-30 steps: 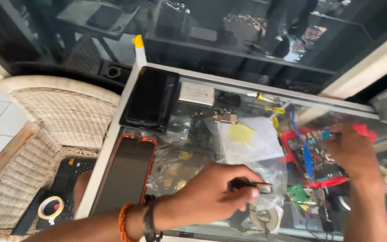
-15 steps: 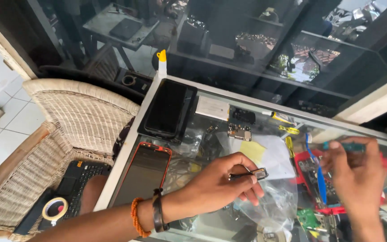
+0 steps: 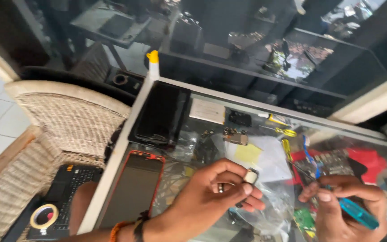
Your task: Cleaning internal electronic components of a mobile device using a toothbrush and a small screwdriver.
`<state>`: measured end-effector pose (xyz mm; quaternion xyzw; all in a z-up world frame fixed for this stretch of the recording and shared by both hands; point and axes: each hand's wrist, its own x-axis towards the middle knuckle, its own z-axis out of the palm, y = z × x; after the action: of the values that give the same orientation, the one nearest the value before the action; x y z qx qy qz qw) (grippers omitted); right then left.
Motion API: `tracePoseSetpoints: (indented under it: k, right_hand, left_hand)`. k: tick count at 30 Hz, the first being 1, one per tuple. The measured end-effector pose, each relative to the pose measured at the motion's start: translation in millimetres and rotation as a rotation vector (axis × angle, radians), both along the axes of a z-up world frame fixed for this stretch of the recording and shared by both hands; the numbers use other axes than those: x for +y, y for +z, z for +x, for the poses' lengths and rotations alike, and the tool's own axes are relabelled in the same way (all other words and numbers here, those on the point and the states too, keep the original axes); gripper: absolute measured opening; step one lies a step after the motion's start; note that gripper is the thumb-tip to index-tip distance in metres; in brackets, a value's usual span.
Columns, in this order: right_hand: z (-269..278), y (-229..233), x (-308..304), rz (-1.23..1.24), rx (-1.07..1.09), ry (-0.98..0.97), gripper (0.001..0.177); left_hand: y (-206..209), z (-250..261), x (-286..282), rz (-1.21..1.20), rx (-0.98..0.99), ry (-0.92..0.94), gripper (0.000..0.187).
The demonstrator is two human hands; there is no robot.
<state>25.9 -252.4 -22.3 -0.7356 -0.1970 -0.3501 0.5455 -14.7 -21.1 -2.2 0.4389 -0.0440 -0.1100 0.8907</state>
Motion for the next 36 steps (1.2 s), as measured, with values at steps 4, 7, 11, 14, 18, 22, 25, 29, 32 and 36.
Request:
tracePoseSetpoints:
  k: [4,7,11,14,18,22,25,29,32,36]
  right_hand:
    - [-9.6,3.2,-16.6,0.096,0.025,0.031,0.013]
    - [-23.4,34.9,-9.7,-0.471,0.011,0.089,0.017]
    - [-39.9,36.5,16.5,-0.308,0.043,0.087,0.013]
    - [-40.8,30.7,17.3,-0.283,0.038,0.147,0.016]
    - [-43.4,28.6,11.2,-0.23,0.097,0.322,0.014]
    - [-43.2,24.0,-3.5,-0.097,0.191,0.529,0.016]
    - [-50.0,35.0,-0.7,-0.217,0.193,0.457,0.015]
    - [-54.8,26.7,-7.7,-0.16,0.242,0.468,0.016]
    - [-64.5,27.2,11.5,-0.013,0.263,0.423,0.023]
    - [-66.1,17.7,29.2,0.17,0.179,0.39,0.014]
  left_hand:
    - [-4.0,0.9,-4.0,-0.048,0.132,-0.009,0.02]
    - [-4.3,-1.1,-6.1,0.018,0.178,0.019,0.021]
    - [-9.7,-4.5,-7.0,0.069,0.111,0.02,0.023]
    - [-14.6,-7.4,-8.0,0.072,0.108,0.031,0.025]
    - [-9.7,-10.9,-4.6,0.132,0.141,-0.002,0.028]
    - [-20.6,-15.2,-8.9,-0.019,0.047,-0.018,0.025]
    - [-17.6,-15.4,-5.8,-0.034,-0.041,-0.082,0.023]
    - [-7.5,-16.5,0.3,-0.062,0.19,-0.183,0.028]
    - [-4.1,-17.9,2.7,-0.074,0.332,-0.248,0.029]
    - [-7.7,-22.5,0.1,-0.045,0.313,-0.252,0.023]
